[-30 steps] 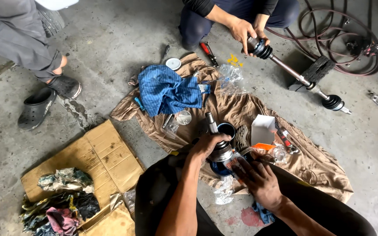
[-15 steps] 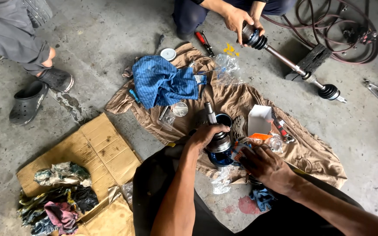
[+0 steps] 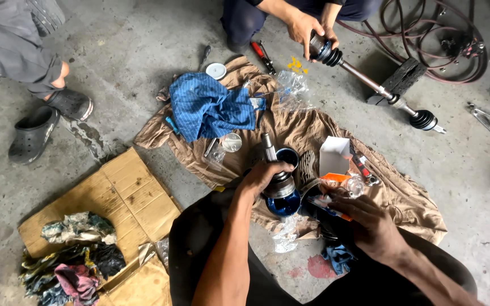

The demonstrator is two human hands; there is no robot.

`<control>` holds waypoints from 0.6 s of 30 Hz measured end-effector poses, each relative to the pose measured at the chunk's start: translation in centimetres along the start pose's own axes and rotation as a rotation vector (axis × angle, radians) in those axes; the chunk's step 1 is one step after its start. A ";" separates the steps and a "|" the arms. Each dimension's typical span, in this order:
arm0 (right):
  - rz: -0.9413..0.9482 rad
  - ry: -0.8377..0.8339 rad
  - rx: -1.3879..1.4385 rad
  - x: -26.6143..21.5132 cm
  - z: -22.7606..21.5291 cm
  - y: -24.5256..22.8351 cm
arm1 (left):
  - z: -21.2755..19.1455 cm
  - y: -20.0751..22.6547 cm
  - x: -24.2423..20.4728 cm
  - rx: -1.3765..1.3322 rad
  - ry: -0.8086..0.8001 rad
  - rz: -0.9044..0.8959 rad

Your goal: The person sits on the workshop floor and packs grease into a disassembled CV joint, scooping grease from a tub and a packet and pressing it into the joint assembly. A coworker nearby works on the axle shaft with its rubber boot.

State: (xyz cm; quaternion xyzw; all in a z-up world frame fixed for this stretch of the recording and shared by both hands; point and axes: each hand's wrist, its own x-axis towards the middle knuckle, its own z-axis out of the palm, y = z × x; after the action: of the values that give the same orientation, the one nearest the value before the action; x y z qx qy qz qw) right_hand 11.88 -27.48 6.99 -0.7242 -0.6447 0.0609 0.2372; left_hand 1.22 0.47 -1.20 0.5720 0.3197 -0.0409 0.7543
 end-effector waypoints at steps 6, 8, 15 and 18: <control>0.866 0.076 0.611 -4.2 4.9 1.4 | -0.1 0.4 -0.6 -0.087 -0.032 0.018; 0.830 0.295 0.826 -5.1 6.4 1.7 | -0.2 0.2 -0.7 -0.144 -0.080 0.053; 1.165 0.533 1.232 -4.4 8.3 0.3 | 0.0 1.3 -2.4 -0.262 -0.063 -0.057; 1.146 0.521 1.275 -4.0 8.0 0.3 | 0.2 2.3 -2.8 -0.265 -0.044 -0.121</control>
State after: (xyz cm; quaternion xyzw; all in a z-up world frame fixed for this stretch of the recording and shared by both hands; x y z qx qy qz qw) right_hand 8.36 -29.28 -1.06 -0.6565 0.0463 0.3502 0.6665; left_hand 0.10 0.29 2.24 0.4462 0.3396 -0.0561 0.8261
